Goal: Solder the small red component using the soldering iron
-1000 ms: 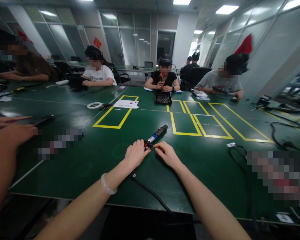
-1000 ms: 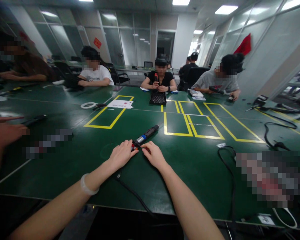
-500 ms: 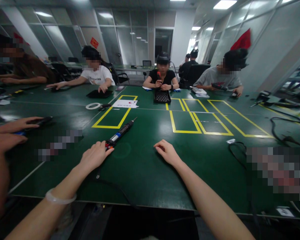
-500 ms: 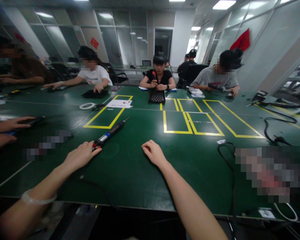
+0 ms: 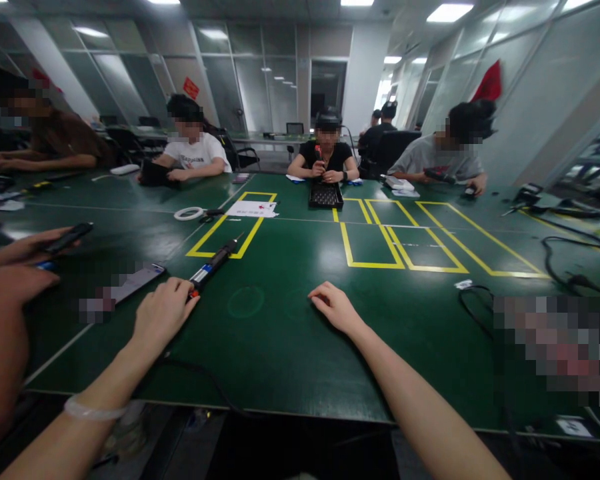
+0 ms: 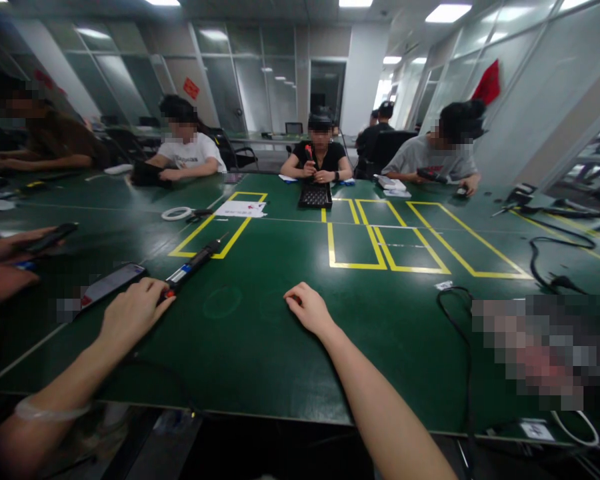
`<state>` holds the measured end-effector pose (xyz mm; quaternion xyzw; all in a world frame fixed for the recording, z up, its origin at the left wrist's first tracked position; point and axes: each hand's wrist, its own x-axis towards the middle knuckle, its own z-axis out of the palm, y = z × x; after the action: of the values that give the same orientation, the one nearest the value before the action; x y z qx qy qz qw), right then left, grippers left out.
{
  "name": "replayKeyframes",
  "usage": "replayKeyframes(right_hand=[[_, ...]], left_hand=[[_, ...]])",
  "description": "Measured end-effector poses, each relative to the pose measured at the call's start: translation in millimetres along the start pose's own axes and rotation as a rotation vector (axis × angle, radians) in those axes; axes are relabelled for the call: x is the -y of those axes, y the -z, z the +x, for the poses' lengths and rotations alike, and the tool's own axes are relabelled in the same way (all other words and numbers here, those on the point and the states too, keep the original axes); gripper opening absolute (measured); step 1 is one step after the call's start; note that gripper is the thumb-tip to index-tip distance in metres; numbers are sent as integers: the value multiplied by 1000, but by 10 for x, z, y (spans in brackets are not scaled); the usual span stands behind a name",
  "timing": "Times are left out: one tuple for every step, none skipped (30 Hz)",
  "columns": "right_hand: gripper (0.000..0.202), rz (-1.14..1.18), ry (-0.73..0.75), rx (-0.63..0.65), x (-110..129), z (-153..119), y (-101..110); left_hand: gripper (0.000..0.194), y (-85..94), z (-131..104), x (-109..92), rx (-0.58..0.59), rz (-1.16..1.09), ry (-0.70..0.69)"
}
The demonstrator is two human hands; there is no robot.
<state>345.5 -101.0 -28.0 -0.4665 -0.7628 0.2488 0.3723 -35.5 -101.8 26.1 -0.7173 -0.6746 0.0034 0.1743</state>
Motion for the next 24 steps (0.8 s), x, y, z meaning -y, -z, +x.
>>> replayKeyframes(right_hand=[[14,0,1,0,0,0,-1],[14,-1,2,1,-1,0,-3],[14,-3,2,3,-2,0,-5],[14,-4,1,5,-3,-1,-7],[14,-5,0,5,-3,-1,-7],[14,-4,-1,6,-2,-1,-7],[14,0,-2,4,-1,-1,-5],[14,6,0,2,-1,-1,-3],[14,16,2,-3,-2,-1,-1],[14,30,4,-10,-5,0,1],[14,51,3,-15,-12,2,1],[14,84,-6,-17,-23,4,-2],[14,126,-16,-19,-36,7,-7],[16,186,-36,-7,-50,11,-14],[18,259,-60,5,-64,15,-22],[21,336,-68,12,-74,19,-31],[25,408,-67,20,-78,22,-40],[29,474,-67,31,-75,24,-49],[32,531,-67,42,-65,26,-56],[35,571,-63,56,-50,25,-62],[35,590,-56,67,-30,24,-66],[34,601,-52,80,-10,22,-70],[31,611,-48,97,9,20,-73],[29,622,-44,118,24,19,-75]], left_hand=[[40,21,6,-5,2,9,0],[41,39,19,-5,1,16,6],[42,56,39,-4,-3,11,21],[43,72,65,-10,-4,-16,47],[43,89,98,-31,1,-75,79],[43,107,135,-75,12,-174,103],[42,129,176,-146,30,-315,108],[42,156,219,-247,55,-490,86],[42,190,262,-376,90,-684,37],[42,232,301,-529,133,-882,-36],[44,281,336,-699,187,-1058,-107],[46,333,366,-875,258,-1189,-161],[47,385,389,-1048,306,-1283,-191],[47,432,405,-1211,337,-1356,-212],[48,467,415,-1356,375,-1414,-241],[49,486,420,-1480,408,-1464,-264],[50,488,420,-1582,442,-1504,-291],[51,471,416,-1664,475,-1538,-317],[52,438,409,-1727,505,-1568,-339],[54,393,399,-1775,532,-1592,-357],[55,342,388,-1812,556,-1608,-372],[57,290,378,-1840,575,-1619,-385],[58,242,368,-1862,586,-1625,-395],[60,201,361,-1878,592,-1626,-403]])
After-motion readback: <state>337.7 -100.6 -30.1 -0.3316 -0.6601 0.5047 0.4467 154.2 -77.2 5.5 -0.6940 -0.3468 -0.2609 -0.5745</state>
